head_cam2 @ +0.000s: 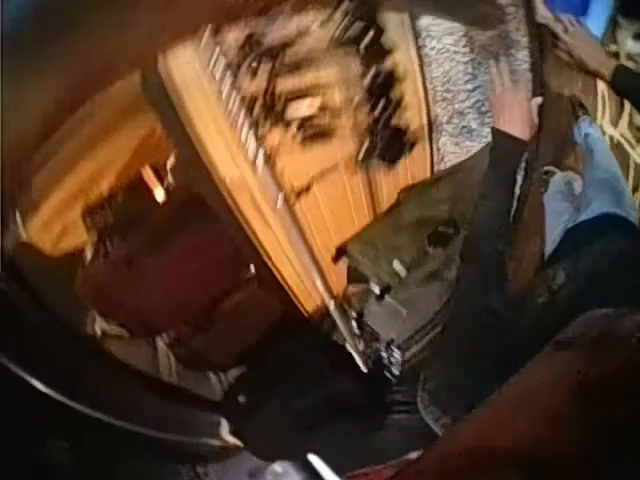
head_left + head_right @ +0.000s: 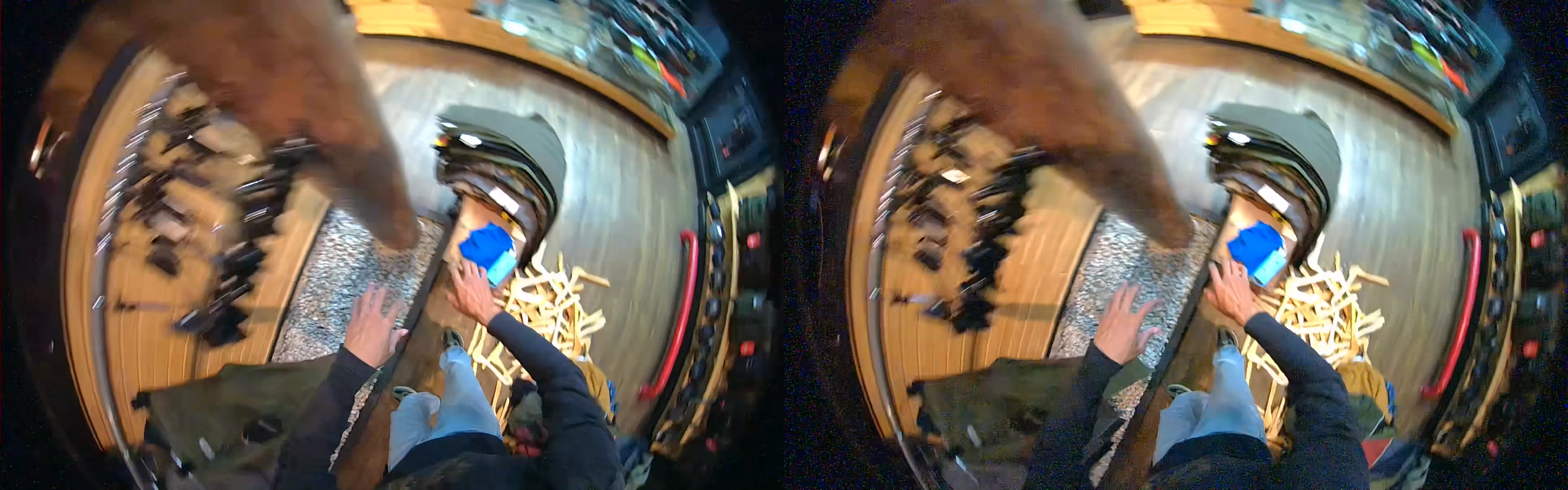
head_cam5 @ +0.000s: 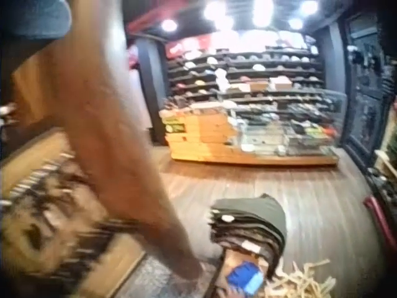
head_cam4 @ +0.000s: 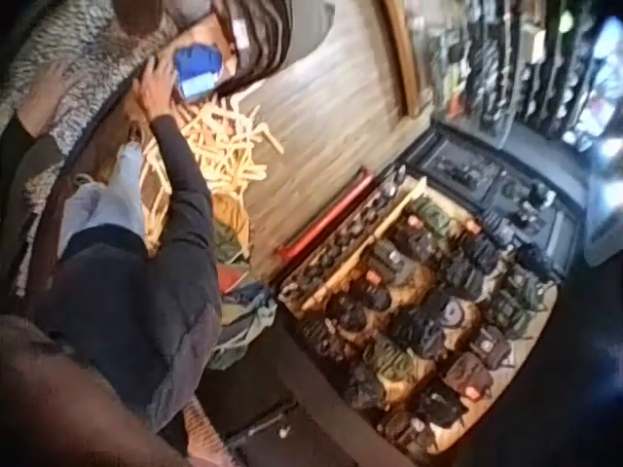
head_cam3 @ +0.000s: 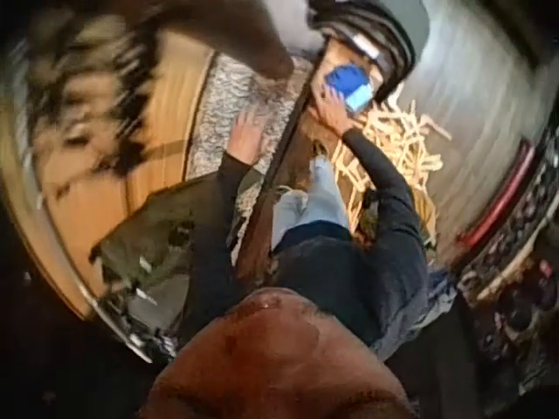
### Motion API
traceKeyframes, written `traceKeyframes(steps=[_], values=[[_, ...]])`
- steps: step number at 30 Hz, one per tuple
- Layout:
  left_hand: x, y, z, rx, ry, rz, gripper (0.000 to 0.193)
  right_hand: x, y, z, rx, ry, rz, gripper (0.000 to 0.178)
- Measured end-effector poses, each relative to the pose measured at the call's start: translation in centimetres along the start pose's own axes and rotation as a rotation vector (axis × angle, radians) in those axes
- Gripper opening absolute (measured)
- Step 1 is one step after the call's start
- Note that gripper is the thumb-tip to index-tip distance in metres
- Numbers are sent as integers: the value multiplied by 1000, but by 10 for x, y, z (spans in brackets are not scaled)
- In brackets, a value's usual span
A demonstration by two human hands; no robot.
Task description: Hanging pairs of pants on hangers with clips and cleaning them using a blue lint brush on a clothing rack.
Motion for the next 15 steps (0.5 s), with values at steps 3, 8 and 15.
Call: traceKeyframes(steps=[3, 8, 15], values=[[-68, -35, 23, -9, -117, -94, 58, -2, -72, 112, 32, -303, -55, 60], [-209, -107, 42, -42, -329, -386, 58, -13, -157, 280, 226, -706, -33, 48], [-421, -179, 33, 92, -722, -887, 48, -38, -246, 511, 301, -1140, -114, 52]])
Point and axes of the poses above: each hand's wrist, its own x-axis towards the middle knuckle, its own y-axis out of the palm, z = x × y, the point moved 7 cm from there along x, towards the middle knuckle, and after that the axes turned 2 degrees about z, right-handed, at the moved point
